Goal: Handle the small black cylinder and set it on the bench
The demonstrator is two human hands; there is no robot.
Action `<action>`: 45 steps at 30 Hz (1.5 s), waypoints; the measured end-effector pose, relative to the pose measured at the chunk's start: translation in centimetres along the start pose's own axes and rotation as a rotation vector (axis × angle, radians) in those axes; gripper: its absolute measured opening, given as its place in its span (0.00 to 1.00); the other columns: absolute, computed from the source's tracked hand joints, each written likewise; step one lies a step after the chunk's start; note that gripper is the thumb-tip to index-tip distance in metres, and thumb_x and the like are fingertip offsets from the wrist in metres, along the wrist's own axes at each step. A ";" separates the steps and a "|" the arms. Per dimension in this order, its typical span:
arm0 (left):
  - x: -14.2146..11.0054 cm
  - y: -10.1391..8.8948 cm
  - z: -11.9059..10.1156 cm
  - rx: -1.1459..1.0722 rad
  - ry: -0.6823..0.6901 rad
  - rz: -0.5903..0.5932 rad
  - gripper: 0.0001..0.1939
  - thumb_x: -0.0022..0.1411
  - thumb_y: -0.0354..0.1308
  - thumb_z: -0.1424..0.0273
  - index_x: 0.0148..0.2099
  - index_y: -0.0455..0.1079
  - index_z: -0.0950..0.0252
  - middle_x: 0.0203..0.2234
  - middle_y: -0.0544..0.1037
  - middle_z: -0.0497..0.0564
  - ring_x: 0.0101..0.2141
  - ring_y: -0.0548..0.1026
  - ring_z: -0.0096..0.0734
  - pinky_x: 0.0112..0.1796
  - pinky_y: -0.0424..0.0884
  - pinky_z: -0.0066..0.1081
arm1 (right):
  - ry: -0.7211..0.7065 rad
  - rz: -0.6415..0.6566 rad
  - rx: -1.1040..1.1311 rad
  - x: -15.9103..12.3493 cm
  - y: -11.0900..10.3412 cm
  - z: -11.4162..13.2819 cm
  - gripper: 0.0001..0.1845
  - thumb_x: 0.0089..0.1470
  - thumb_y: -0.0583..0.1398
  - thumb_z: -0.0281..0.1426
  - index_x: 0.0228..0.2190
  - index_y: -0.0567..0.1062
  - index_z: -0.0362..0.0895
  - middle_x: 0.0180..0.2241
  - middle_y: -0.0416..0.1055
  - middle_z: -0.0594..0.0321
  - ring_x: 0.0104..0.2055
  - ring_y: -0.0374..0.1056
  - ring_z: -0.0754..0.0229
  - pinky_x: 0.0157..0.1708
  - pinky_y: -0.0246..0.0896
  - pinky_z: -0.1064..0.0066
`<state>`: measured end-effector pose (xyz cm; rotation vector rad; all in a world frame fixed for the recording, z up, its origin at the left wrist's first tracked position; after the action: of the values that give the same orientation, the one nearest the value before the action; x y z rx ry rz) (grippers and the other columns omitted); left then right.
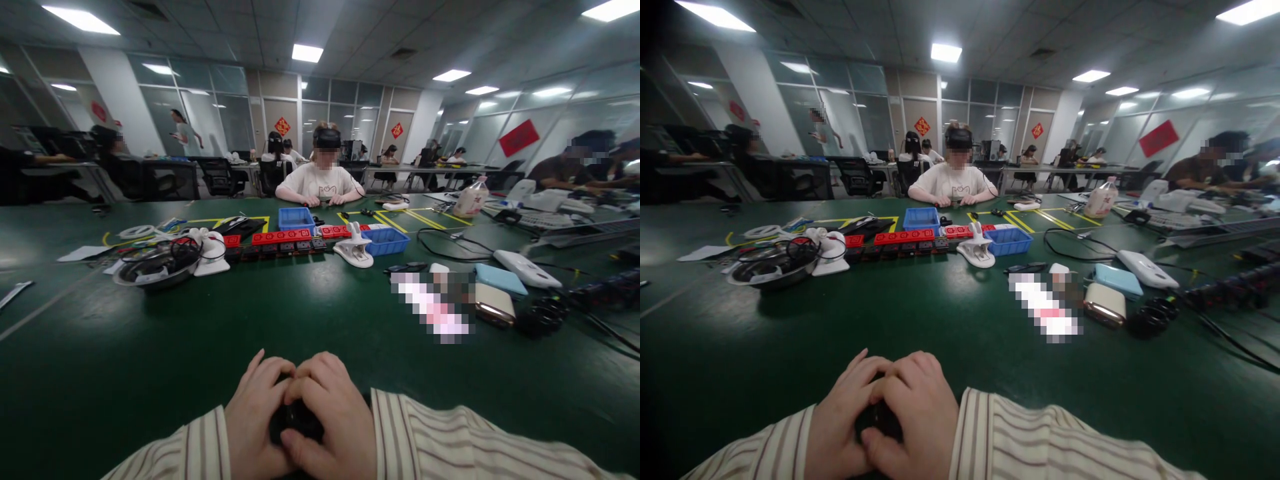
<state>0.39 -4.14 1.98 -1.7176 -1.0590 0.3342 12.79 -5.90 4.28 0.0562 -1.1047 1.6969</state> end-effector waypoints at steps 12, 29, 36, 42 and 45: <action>-0.3 0.0 -0.2 -0.017 -0.007 -0.063 0.27 0.36 0.55 0.70 0.45 0.65 0.62 0.41 0.70 0.55 0.45 0.67 0.47 0.52 0.49 0.57 | -0.248 0.006 0.108 0.3 -0.6 1.4 0.15 0.39 0.47 0.25 0.31 0.68 0.45 0.33 0.72 0.64 0.42 0.64 0.62 0.51 0.48 0.63; 0.1 -0.1 -0.3 0.024 -0.032 -0.008 0.12 0.38 0.54 0.72 0.32 0.65 0.62 0.33 0.70 0.49 0.38 0.69 0.39 0.52 0.51 0.54 | -0.039 -0.003 0.012 0.1 -0.2 0.3 0.07 0.49 0.52 0.32 0.30 0.67 0.43 0.34 0.65 0.59 0.38 0.59 0.58 0.38 0.53 0.65; 0.4 -0.7 -0.2 -0.107 -0.060 0.091 0.13 0.38 0.56 0.71 0.32 0.68 0.63 0.34 0.69 0.50 0.39 0.69 0.40 0.52 0.48 0.54 | -0.266 0.063 0.094 0.3 -0.6 1.1 0.12 0.39 0.47 0.24 0.29 0.65 0.44 0.28 0.69 0.65 0.37 0.65 0.64 0.50 0.49 0.64; -0.4 0.1 0.5 -0.052 -0.010 -0.015 0.26 0.38 0.58 0.67 0.44 0.64 0.62 0.42 0.69 0.54 0.45 0.67 0.45 0.52 0.49 0.55 | -0.227 -0.069 0.138 -0.2 -0.7 1.3 0.13 0.46 0.50 0.30 0.37 0.65 0.45 0.38 0.69 0.63 0.45 0.63 0.60 0.54 0.41 0.60; -0.9 0.6 0.5 0.018 0.020 -0.116 0.31 0.38 0.58 0.65 0.49 0.60 0.62 0.45 0.68 0.55 0.47 0.66 0.47 0.52 0.50 0.56 | -0.090 -0.052 0.122 -0.2 -0.7 1.0 0.16 0.50 0.52 0.37 0.40 0.65 0.43 0.41 0.65 0.59 0.44 0.60 0.58 0.48 0.49 0.62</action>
<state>-0.17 -4.51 1.04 -1.6331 -1.1322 0.2511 12.95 -6.72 5.19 0.2380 -1.0554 1.7278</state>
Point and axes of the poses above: each hand's wrist, its own x-axis towards the middle knuckle, its own y-axis out of the palm, z = x × y, the point moved 3 cm from there along x, towards the middle knuckle
